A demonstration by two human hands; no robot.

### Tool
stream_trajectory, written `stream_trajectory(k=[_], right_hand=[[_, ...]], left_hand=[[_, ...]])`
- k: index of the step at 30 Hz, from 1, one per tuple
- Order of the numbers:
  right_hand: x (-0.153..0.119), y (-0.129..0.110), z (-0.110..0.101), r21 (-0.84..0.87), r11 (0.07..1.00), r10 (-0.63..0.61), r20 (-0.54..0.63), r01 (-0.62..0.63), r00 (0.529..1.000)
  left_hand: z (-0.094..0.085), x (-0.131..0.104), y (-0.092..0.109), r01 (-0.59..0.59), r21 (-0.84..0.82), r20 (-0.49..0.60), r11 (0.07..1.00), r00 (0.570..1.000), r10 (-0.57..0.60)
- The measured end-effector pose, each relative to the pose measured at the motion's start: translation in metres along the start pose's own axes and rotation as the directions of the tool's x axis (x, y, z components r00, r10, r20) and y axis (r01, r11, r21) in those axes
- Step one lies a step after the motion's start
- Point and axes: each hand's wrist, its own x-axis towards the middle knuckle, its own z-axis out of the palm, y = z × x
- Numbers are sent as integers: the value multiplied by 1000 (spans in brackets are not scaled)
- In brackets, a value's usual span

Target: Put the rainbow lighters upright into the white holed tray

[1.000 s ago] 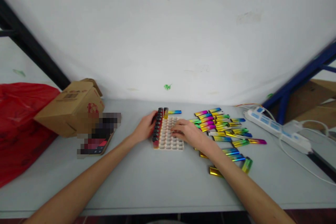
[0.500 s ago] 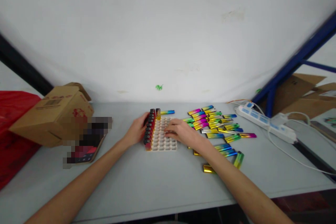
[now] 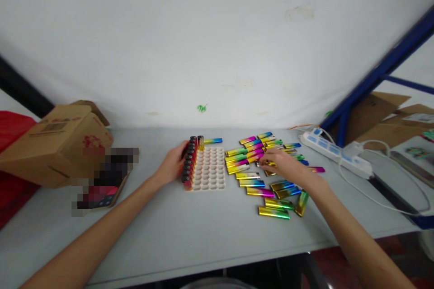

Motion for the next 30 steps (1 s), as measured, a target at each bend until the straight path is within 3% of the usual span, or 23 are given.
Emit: stream_trajectory(k=[4, 7, 9, 12, 15, 18, 21, 26, 28, 30], right_hand=[[3, 0, 3, 45, 999, -9, -3, 9, 1000], [5, -9, -3, 293, 956, 57, -125, -18, 991], [8, -19, -4, 553, 833, 129, -164, -17, 978], [23, -40, -1, 833, 551, 175, -174, 50, 969], [44, -65, 3, 934, 347, 190, -154, 80, 970], [64, -87, 7, 970, 242, 191, -52, 4, 980], [76, -103, 18, 974, 216, 268, 12, -73, 963], [81, -111, 43, 914, 358, 425, 24, -192, 905], [80, -110, 49, 910, 359, 462, 20, -208, 886], [80, -110, 53, 905, 375, 443, 13, -198, 897]], left_hand=[[0, -1, 1, 2, 7, -5, 1000, 1000, -2], [0, -1, 1, -3, 3, -14, 1000, 1000, 3], [0, -1, 0, -7, 2, -14, 1000, 1000, 7], [0, -1, 0, -14, 21, -10, 1000, 1000, 14], [0, -1, 0, -16, 31, -2, 999, 1000, 16], [0, -1, 0, -20, 24, -3, 1000, 1000, 20], [0, -2, -1, -23, 22, -2, 1000, 1000, 23], [0, -2, -2, -16, 33, 1, 999, 1000, 16], [0, -1, -2, -13, 48, -2, 999, 1000, 14], [1, -1, -2, -12, 61, -2, 998, 1000, 12]])
